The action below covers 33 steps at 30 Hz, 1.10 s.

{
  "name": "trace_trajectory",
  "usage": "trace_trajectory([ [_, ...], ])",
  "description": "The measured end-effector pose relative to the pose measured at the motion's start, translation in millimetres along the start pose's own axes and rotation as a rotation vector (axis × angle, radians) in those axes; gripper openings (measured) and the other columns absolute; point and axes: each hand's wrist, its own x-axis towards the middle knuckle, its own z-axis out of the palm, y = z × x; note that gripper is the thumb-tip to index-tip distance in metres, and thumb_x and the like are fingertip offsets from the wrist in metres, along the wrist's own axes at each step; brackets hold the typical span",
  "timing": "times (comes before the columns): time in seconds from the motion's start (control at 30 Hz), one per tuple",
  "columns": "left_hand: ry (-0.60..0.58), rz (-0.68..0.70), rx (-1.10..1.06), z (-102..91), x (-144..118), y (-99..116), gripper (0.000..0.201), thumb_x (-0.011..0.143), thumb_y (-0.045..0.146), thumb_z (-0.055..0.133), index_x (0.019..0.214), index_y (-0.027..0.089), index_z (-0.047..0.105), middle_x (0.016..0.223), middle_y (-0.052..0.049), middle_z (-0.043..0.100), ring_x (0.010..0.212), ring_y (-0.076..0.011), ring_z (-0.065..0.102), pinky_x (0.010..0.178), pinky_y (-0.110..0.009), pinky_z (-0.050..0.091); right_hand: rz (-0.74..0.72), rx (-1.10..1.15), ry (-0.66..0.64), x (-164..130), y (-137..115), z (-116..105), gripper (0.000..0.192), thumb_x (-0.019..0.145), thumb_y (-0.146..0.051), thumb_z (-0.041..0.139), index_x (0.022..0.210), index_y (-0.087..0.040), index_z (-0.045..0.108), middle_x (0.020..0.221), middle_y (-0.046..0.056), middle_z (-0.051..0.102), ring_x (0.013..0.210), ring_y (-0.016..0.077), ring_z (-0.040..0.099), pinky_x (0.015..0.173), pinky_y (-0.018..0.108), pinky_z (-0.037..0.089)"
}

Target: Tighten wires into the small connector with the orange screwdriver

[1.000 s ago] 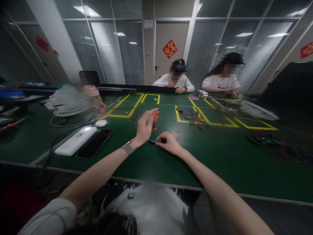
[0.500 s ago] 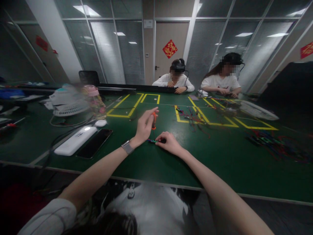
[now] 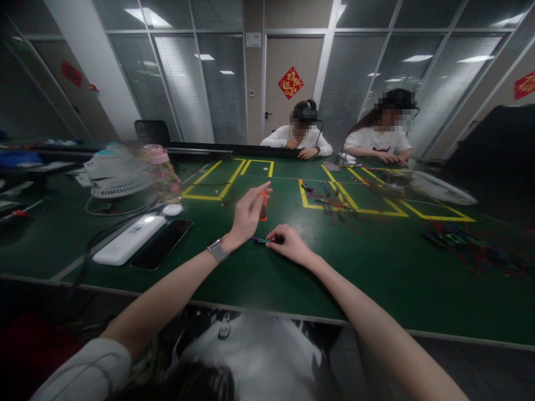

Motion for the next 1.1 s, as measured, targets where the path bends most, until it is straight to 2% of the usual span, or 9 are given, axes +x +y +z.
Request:
trace_trajectory([
  [0.1,0.047,0.018,0.056,1.3,0.0,-1.9,0.031,0.096,0.027,0.050,0.125,0.023,0.056,0.094,-0.002,0.062,0.083,-0.0136,0.057,0.079,-0.027,0.046,0.001,0.000,-0.007,0.2,1.0,0.5,0.007,0.076,-0.019,0.071,0.083,-0.018,0.072,0.076,0.003,0.067,0.077,0.0190,0.060,0.076,0.033,0.046],
  [0.23,0.071,0.026,0.128,0.1,0.4,-0.5,0.025,0.089,0.032,0.061,0.112,0.022,0.064,0.082,0.000,0.052,0.074,-0.0126,0.050,0.072,-0.025,0.044,0.000,-0.001,-0.002,0.0,2.1,1.2,0.007,0.076,-0.019,0.071,0.083,-0.018,0.072,0.077,0.004,0.067,0.078,0.0193,0.060,0.076,0.033,0.046],
  [0.3,0.046,0.022,0.120,-1.0,0.2,0.8,0.024,0.092,0.033,0.056,0.111,0.022,0.065,0.084,-0.001,0.052,0.077,-0.0133,0.052,0.073,-0.026,0.045,0.001,-0.003,-0.001,-0.2,2.2,1.2,0.007,0.076,-0.019,0.071,0.083,-0.018,0.072,0.077,0.003,0.067,0.078,0.0194,0.060,0.076,0.034,0.046],
  [0.43,-0.015,0.037,0.047,-1.4,-1.1,1.1,0.034,0.100,0.026,0.035,0.127,0.020,0.055,0.103,-0.006,0.059,0.095,-0.0159,0.056,0.085,-0.030,0.046,-0.001,-0.003,0.000,-0.2,2.8,1.1,0.007,0.076,-0.019,0.071,0.083,-0.019,0.072,0.077,0.003,0.067,0.078,0.0196,0.060,0.076,0.034,0.046],
  [0.53,-0.022,0.025,0.013,0.0,-1.2,-0.3,0.036,0.100,0.022,0.033,0.133,0.021,0.049,0.110,-0.007,0.062,0.094,-0.0151,0.059,0.084,-0.030,0.047,-0.004,0.002,0.006,0.0,4.0,1.6,0.007,0.076,-0.019,0.072,0.083,-0.019,0.072,0.077,0.003,0.067,0.077,0.0194,0.060,0.076,0.033,0.046],
  [0.73,0.048,0.078,0.137,0.4,0.4,1.3,0.025,0.092,0.025,0.056,0.116,0.021,0.061,0.086,-0.001,0.057,0.077,-0.0132,0.054,0.073,-0.027,0.047,-0.010,0.008,0.009,-0.1,4.3,2.1,0.007,0.076,-0.020,0.072,0.083,-0.018,0.072,0.075,0.003,0.066,0.076,0.0191,0.059,0.075,0.033,0.046],
  [0.83,0.061,0.098,0.171,-0.1,-0.2,2.6,0.023,0.088,0.030,0.062,0.109,0.021,0.064,0.083,0.000,0.051,0.075,-0.0129,0.052,0.071,-0.026,0.047,-0.005,0.011,0.009,-0.2,3.5,1.7,0.007,0.076,-0.020,0.072,0.083,-0.019,0.072,0.075,0.003,0.066,0.076,0.0190,0.059,0.074,0.033,0.047],
  [1.03,-0.019,0.078,0.069,0.6,-2.4,0.3,0.035,0.099,0.024,0.036,0.131,0.021,0.051,0.110,-0.008,0.056,0.096,-0.0162,0.056,0.085,-0.032,0.048,0.001,0.008,-0.007,0.1,1.7,0.2,0.007,0.076,-0.019,0.071,0.083,-0.018,0.072,0.077,0.004,0.067,0.077,0.0193,0.060,0.076,0.033,0.046],
  [1.1,-0.026,0.069,0.033,1.0,-2.4,-0.9,0.036,0.100,0.021,0.033,0.133,0.022,0.048,0.115,-0.008,0.059,0.097,-0.0155,0.059,0.086,-0.032,0.048,-0.002,0.005,-0.011,0.2,1.7,0.0,0.007,0.076,-0.019,0.071,0.083,-0.018,0.072,0.077,0.004,0.067,0.077,0.0193,0.060,0.076,0.033,0.046],
])
